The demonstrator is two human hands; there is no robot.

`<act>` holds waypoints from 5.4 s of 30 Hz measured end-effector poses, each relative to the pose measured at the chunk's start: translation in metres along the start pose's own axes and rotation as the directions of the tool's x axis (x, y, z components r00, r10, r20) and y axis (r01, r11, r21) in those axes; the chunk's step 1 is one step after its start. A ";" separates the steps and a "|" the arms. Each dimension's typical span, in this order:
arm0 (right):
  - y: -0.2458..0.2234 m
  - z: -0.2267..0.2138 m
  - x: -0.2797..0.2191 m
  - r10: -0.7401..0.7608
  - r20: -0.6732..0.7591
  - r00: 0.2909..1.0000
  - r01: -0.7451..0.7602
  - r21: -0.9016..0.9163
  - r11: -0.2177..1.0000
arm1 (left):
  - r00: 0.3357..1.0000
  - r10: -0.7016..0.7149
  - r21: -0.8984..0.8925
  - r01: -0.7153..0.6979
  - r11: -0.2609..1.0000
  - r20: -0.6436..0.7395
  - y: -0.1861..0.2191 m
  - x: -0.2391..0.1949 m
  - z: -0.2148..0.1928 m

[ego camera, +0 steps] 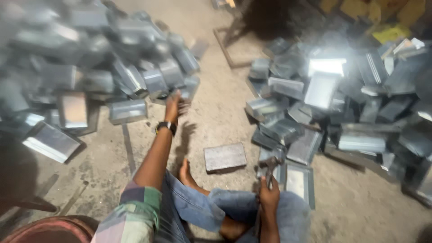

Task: The person sits on the floor and uses a hammer to fold and shape metal sheets into rectangular containers, striking the metal edges against a heavy metal block.

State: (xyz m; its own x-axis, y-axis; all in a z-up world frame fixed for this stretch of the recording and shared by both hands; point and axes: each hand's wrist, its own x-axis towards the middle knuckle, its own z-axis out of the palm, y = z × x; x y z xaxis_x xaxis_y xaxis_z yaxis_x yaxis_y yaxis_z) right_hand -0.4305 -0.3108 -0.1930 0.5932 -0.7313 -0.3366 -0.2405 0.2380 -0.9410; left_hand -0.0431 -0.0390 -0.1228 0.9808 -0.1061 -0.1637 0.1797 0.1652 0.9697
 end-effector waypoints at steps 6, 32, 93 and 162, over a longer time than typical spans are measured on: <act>-0.032 -0.010 -0.028 -0.056 0.005 0.998 0.056 -0.002 0.998 | 0.916 0.383 0.599 -0.374 0.708 0.118 -0.166 -0.112 0.079; -0.066 -0.033 -0.047 -0.221 -0.154 0.963 0.269 0.495 0.826 | 0.741 0.047 0.652 -0.617 0.441 0.670 -0.163 -0.215 0.271; -0.073 0.022 -0.068 -0.523 0.061 0.850 0.523 -0.208 0.826 | 0.952 0.093 0.935 -0.303 0.186 0.290 -0.123 -0.151 0.139; -0.097 0.026 -0.069 -0.609 0.061 0.791 0.612 -0.052 0.790 | 0.960 0.030 0.943 -0.278 0.182 0.277 -0.106 -0.237 0.123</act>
State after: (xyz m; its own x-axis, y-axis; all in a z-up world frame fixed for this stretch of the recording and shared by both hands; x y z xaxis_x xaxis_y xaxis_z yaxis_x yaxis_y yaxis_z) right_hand -0.4279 -0.2674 -0.0792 0.6629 -0.6841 0.3044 0.1332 -0.2924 -0.9470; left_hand -0.3042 -0.1519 -0.1647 0.9265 -0.3682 -0.0776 -0.3110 -0.8653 0.3932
